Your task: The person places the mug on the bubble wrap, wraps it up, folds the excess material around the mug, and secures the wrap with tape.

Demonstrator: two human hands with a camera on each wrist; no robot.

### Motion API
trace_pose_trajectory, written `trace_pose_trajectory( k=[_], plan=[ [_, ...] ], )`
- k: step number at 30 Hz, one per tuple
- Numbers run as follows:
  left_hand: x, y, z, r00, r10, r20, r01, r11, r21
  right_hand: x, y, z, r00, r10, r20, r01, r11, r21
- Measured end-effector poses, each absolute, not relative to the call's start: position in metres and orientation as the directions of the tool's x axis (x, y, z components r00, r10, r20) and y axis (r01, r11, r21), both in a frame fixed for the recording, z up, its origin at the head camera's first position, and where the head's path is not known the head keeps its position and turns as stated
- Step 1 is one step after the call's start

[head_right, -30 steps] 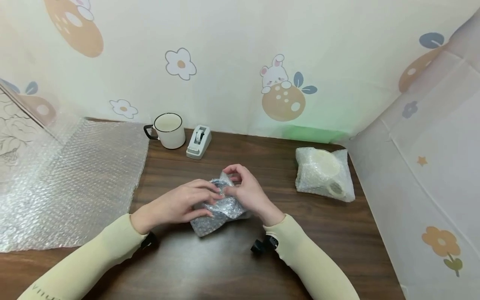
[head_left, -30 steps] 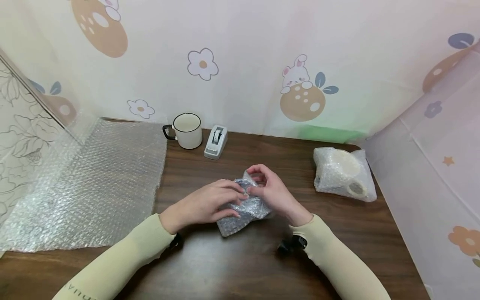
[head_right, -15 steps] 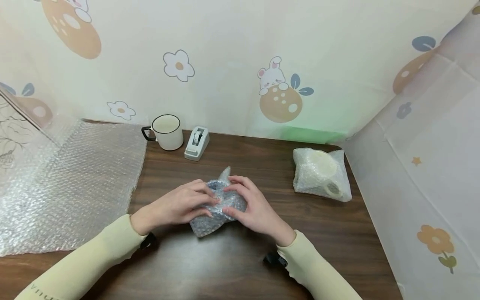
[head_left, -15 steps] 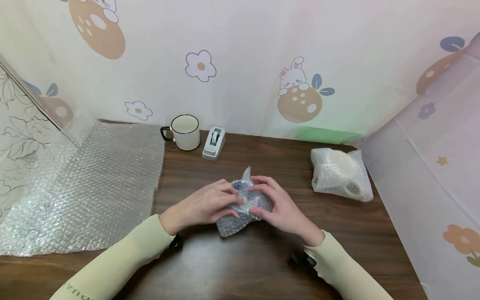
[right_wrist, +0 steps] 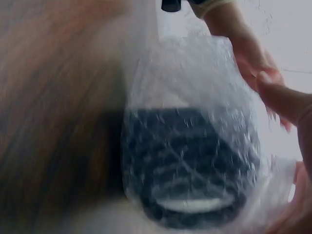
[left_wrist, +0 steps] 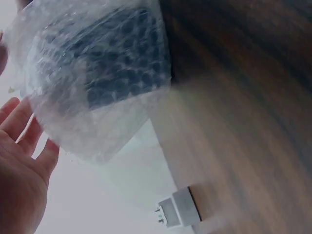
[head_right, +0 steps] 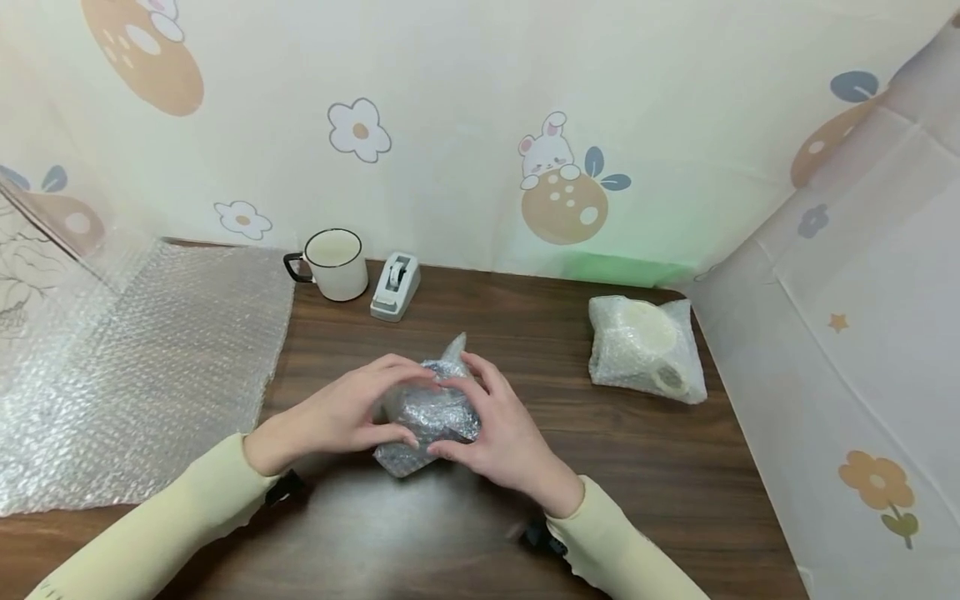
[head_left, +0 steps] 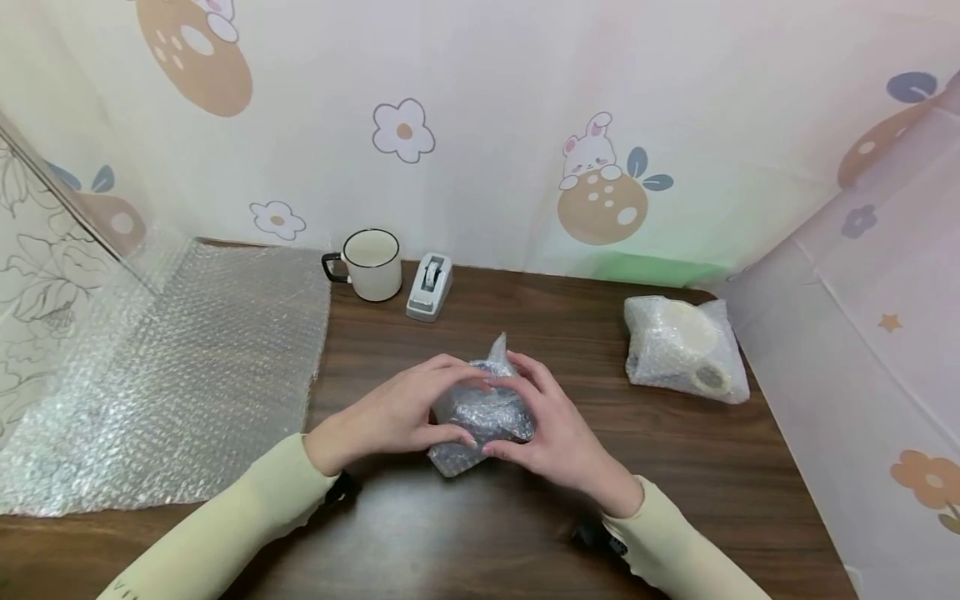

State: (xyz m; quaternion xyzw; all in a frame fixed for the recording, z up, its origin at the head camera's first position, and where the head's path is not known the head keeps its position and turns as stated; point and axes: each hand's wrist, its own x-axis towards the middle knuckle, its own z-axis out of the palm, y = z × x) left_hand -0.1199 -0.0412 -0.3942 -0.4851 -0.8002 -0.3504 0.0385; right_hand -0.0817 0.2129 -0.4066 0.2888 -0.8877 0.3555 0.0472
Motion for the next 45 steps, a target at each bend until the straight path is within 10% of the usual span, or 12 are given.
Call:
trace_pose_trajectory(
  k=[11, 22, 29, 45],
  plan=[
    [-0.125, -0.097, -0.366, -0.726, 0.606, 0.324, 0.672, 0.527, 0.519, -0.078, 0.203, -0.409, -0.840, -0.410, 0.355, -0.540, 0.688, -0.485],
    [-0.154, -0.218, -0.379, -0.936, 0.351, 0.015, 0.345, 0.912, 0.222, -0.082, 0.238, -0.406, -0.856, -0.366, 0.365, -0.508, 0.728, -0.461],
    [-0.152, -0.249, -0.411, -0.934, 0.248, -0.255, 0.200, 0.959, 0.200, -0.080, 0.275, -0.405, -0.866, -0.332, 0.373, -0.481, 0.756, -0.445],
    [-0.155, -0.248, -0.421, -0.933, 0.231, -0.277, 0.177, 0.963, 0.205, -0.060, 0.352, -0.395, -0.881, -0.345, 0.324, -0.456, 0.801, -0.387]
  ],
)
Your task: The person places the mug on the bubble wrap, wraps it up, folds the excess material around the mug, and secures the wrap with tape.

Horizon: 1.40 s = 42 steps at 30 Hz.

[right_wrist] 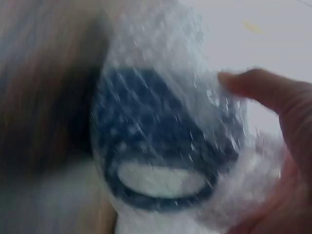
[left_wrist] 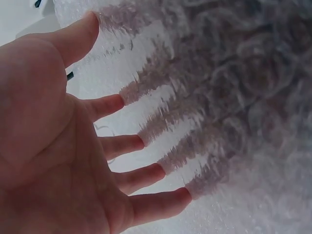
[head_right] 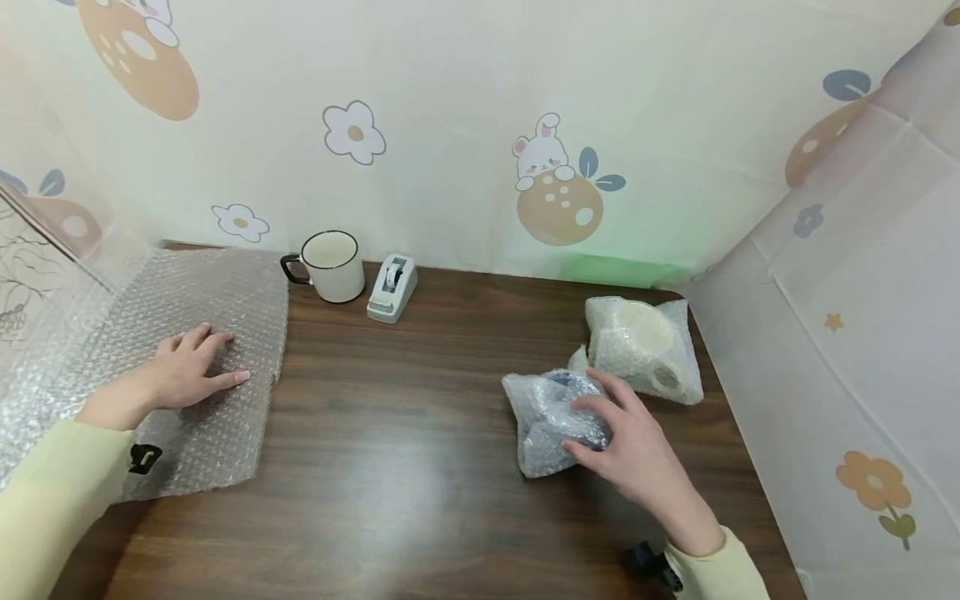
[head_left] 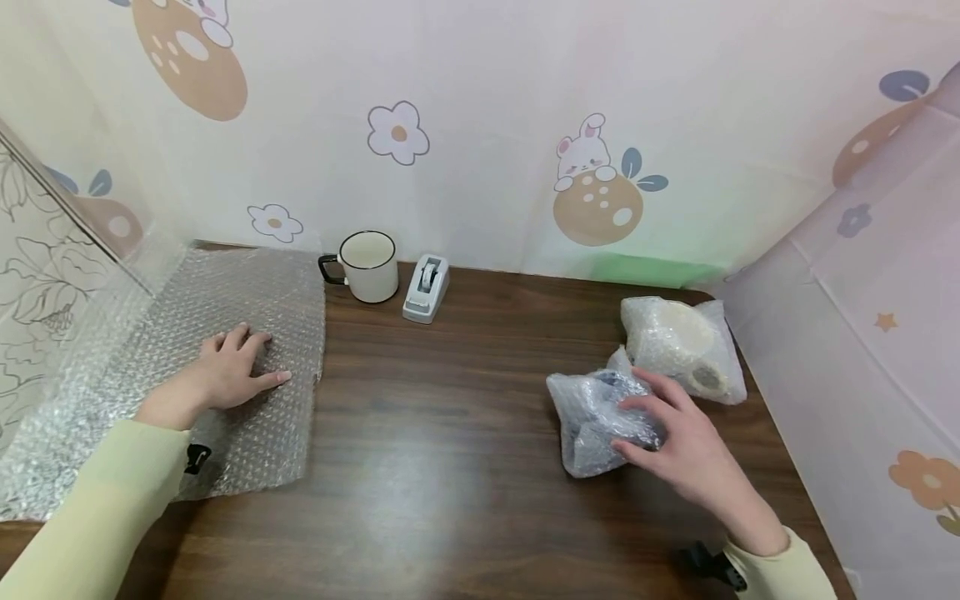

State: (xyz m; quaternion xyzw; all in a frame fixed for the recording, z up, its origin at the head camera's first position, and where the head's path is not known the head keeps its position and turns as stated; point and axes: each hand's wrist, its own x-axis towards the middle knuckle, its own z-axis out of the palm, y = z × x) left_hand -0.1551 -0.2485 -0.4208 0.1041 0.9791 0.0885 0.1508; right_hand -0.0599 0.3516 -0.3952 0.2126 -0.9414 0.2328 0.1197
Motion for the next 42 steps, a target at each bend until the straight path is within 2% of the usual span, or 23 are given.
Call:
trace_pose_trajectory(
  k=[9, 18, 25, 34, 42],
  plan=[
    [-0.154, -0.241, -0.420, -0.936, 0.199, -0.290, 0.143, 0.969, 0.204, -0.063, 0.408, -0.387, -0.804, -0.521, 0.288, -0.595, 0.703, -0.390],
    [-0.154, -0.239, -0.415, -0.928, 0.193, -0.320, 0.139, 0.973, 0.185, -0.065, 0.448, -0.376, -0.765, -0.599, 0.237, -0.641, 0.672, -0.371],
    [-0.153, -0.237, -0.406, -0.918, 0.206, -0.338, 0.150, 0.971, 0.183, -0.064, 0.465, -0.379, -0.789, -0.549, 0.275, -0.609, 0.756, -0.239],
    [-0.150, -0.229, -0.392, -0.878, 0.289, -0.383, 0.229, 0.954, 0.195, -0.065, 0.464, -0.370, -0.783, -0.517, 0.345, -0.594, 0.787, -0.167],
    [-0.137, -0.213, -0.384, -0.805, 0.420, -0.418, 0.325, 0.903, 0.281, -0.061, 0.430, -0.349, -0.802, -0.461, 0.380, -0.558, 0.805, -0.200]
  ],
)
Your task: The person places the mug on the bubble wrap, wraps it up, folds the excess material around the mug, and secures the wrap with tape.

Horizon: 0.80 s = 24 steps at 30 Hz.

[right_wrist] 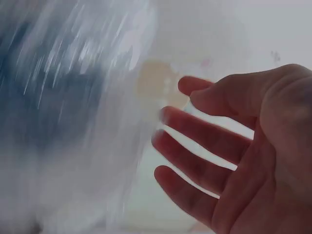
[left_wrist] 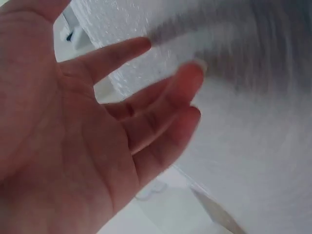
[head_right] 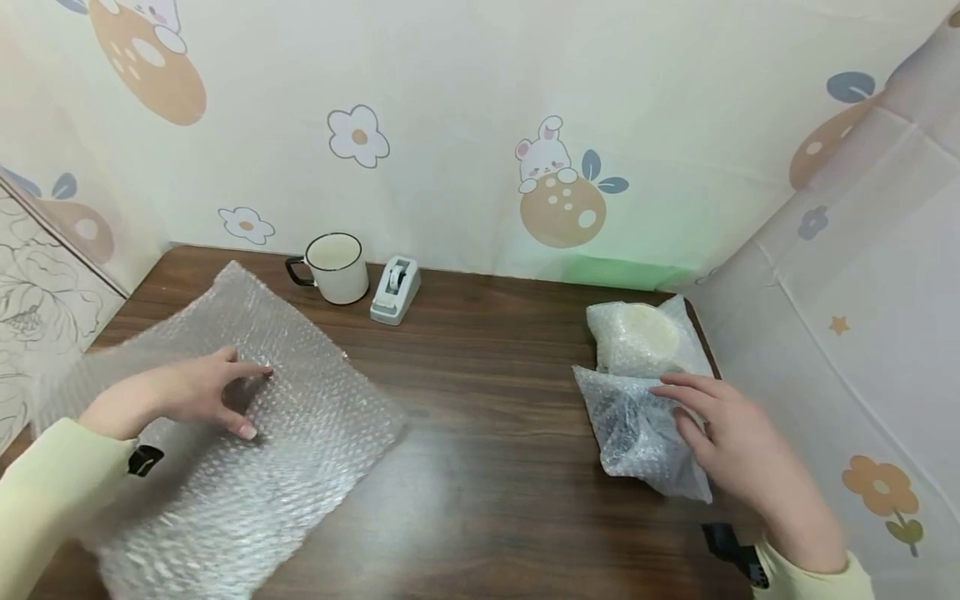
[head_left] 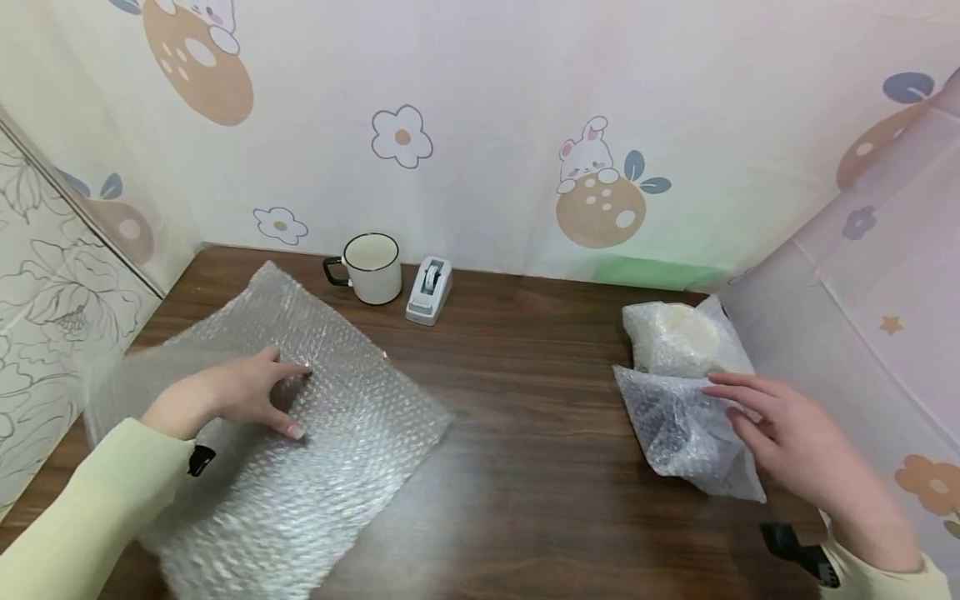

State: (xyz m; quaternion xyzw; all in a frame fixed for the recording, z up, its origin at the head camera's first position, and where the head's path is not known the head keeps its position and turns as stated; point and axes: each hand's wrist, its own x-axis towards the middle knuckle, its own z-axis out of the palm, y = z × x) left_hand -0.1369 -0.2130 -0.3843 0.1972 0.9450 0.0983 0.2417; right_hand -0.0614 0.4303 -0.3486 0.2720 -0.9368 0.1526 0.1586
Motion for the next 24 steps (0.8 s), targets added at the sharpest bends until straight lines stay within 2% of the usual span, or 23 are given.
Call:
trace_pose_trajectory(
  k=[5, 9, 12, 16, 19, 24],
  plan=[
    [-0.130, -0.194, -0.387, -0.772, 0.470, -0.428, 0.377, 0.881, 0.286, -0.062, 0.395, -0.345, -0.783, -0.473, 0.403, -0.577, 0.794, -0.190],
    [-0.123, -0.175, -0.395, -0.778, 0.483, -0.402, 0.429, 0.876, 0.221, -0.063, 0.370, -0.346, -0.746, -0.519, 0.418, -0.628, 0.757, -0.181],
    [-0.116, -0.163, -0.400, -0.777, 0.539, -0.326, 0.526, 0.840, 0.134, -0.063, 0.353, -0.348, -0.728, -0.547, 0.412, -0.659, 0.724, -0.204],
    [-0.109, -0.151, -0.409, -0.744, 0.639, -0.195, 0.643, 0.764, 0.047, -0.064, 0.332, -0.352, -0.723, -0.577, 0.381, -0.677, 0.700, -0.225],
    [-0.105, -0.142, -0.415, -0.719, 0.678, -0.150, 0.680, 0.732, 0.045, -0.065, 0.318, -0.358, -0.720, -0.600, 0.350, -0.685, 0.695, -0.217],
    [-0.104, -0.140, -0.423, -0.695, 0.699, -0.166, 0.698, 0.712, 0.078, -0.064, 0.281, -0.375, -0.703, -0.640, 0.311, -0.708, 0.671, -0.219]
  ],
)
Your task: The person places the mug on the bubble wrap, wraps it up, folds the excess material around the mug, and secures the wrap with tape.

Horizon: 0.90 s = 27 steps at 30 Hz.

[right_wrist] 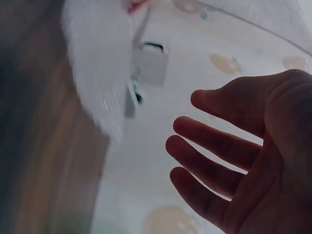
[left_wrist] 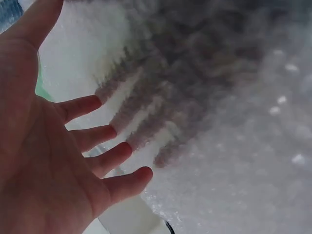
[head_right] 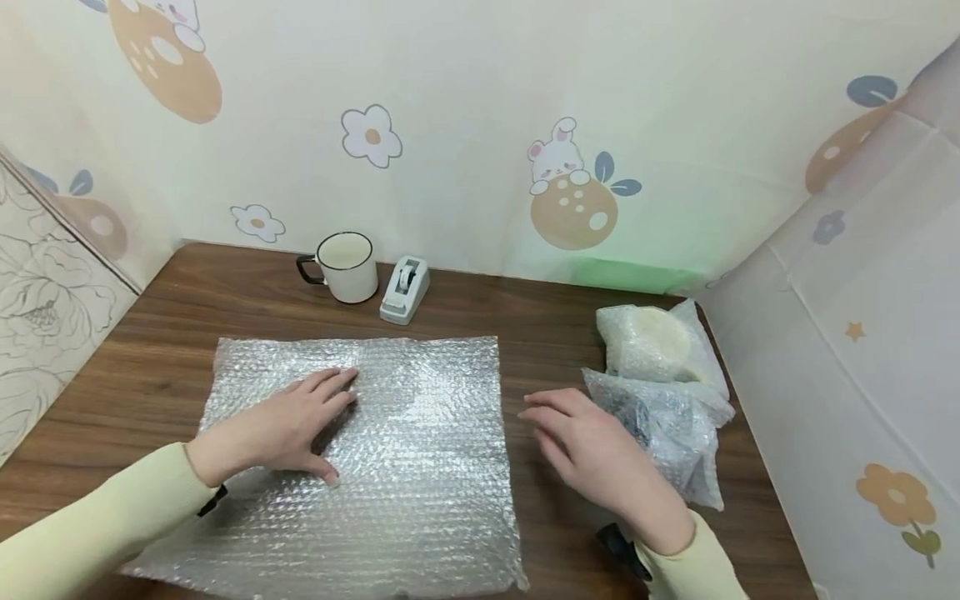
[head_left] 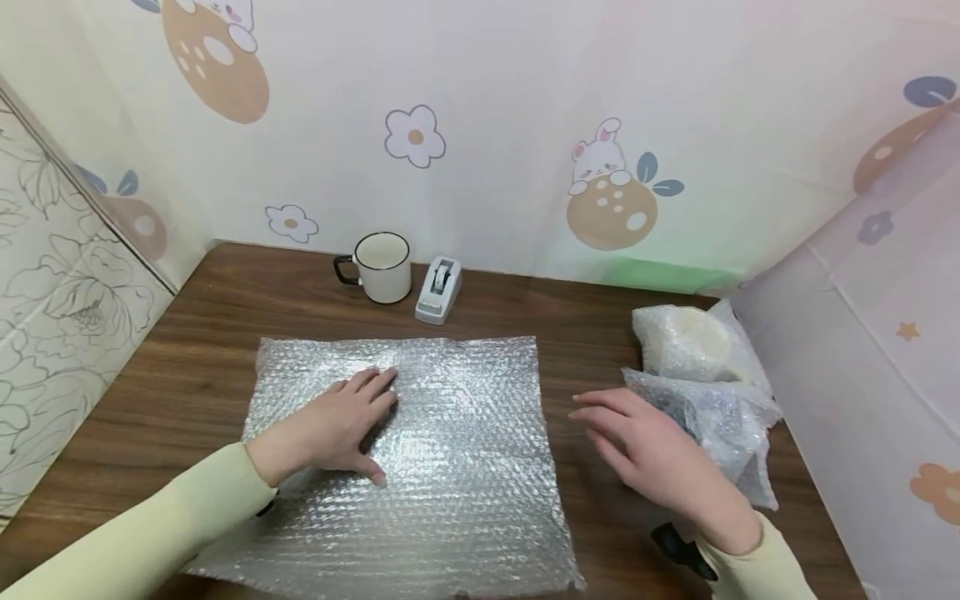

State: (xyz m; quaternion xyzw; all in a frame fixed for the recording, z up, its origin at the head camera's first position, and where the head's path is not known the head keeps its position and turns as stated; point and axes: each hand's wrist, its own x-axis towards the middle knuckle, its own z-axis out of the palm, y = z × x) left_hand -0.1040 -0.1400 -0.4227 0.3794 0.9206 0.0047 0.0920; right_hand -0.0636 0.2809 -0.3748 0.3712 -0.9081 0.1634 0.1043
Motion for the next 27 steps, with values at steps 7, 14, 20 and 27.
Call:
trace_pose_trajectory(
  k=[7, 14, 20, 27],
  plan=[
    [-0.107, -0.104, -0.427, -0.683, 0.710, -0.174, 0.712, 0.700, 0.060, -0.072, 0.258, -0.397, -0.692, -0.708, 0.141, -0.711, 0.635, -0.302],
    [-0.119, -0.061, -0.431, -0.653, 0.724, -0.224, 0.742, 0.670, 0.002, -0.075, 0.261, -0.422, -0.740, -0.663, -0.110, -0.583, 0.715, -0.387],
    [-0.128, -0.057, -0.430, -0.625, 0.742, -0.241, 0.748, 0.658, 0.086, -0.078, 0.270, -0.438, -0.744, -0.630, -0.222, -0.524, 0.757, -0.391],
    [-0.168, -0.094, -0.411, -0.688, 0.725, -0.008, 0.682, 0.651, 0.333, -0.080, 0.271, -0.436, -0.747, -0.619, -0.244, -0.502, 0.765, -0.403]
  ],
)
